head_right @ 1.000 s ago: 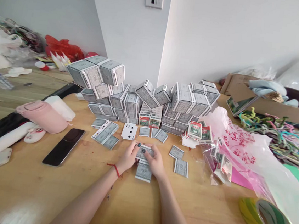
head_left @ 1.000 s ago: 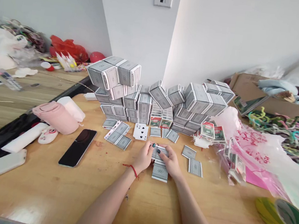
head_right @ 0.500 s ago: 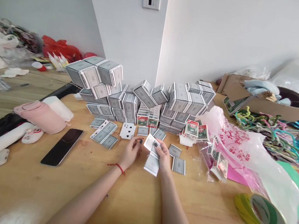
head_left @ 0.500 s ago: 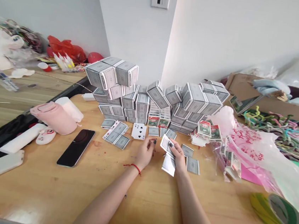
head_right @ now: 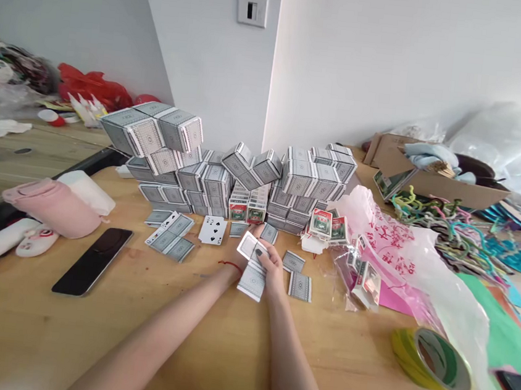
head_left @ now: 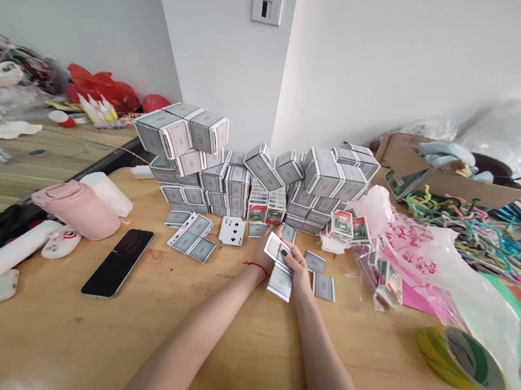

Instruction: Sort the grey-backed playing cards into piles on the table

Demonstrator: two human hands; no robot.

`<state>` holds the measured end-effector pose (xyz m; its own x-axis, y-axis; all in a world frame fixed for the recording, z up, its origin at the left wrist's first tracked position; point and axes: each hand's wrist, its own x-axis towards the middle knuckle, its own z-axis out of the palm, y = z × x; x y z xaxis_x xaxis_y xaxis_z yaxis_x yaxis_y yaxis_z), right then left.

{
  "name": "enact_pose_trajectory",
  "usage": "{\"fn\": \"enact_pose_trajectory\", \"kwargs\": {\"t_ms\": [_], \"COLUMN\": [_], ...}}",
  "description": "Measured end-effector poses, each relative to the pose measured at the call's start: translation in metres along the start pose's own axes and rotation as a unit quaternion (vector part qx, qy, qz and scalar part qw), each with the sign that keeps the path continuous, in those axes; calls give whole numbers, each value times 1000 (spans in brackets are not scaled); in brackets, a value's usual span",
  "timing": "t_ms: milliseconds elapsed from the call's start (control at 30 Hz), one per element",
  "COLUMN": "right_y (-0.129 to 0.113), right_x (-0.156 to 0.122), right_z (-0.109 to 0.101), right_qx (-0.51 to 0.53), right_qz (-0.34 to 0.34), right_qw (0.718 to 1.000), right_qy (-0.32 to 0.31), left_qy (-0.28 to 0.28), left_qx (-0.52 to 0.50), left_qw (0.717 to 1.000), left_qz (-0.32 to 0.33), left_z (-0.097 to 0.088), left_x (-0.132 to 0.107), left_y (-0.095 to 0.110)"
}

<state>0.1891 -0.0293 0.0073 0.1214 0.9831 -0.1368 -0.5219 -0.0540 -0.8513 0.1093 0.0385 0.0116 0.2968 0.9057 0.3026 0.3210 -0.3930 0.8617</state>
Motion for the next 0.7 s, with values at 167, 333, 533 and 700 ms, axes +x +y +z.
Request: {"fn": "enact_pose_trajectory", "kwargs": {"t_ms": [167,333,533,700], "right_y": [2,3,5,10], "right_x": [1,1,3,4], "right_z": [-2,-4,-2,-2], "right_qx": [-12,-33,7,-8], "right_qz": [-2,-16,-39,-15], "right_qw": [1000,999,999,999], "right_qy": [-6,4,17,27], "left_qy": [0,43,70,120], "left_qx": [73,38,-92,-153], "left_qw": [997,998,992,973], "left_qz": [12,-2,-52,-121], "left_z": [-10,-26,-47,-60], "left_x": [-9,-21,-44,-55], "left_y": [-8,-16,-22,-29]}}
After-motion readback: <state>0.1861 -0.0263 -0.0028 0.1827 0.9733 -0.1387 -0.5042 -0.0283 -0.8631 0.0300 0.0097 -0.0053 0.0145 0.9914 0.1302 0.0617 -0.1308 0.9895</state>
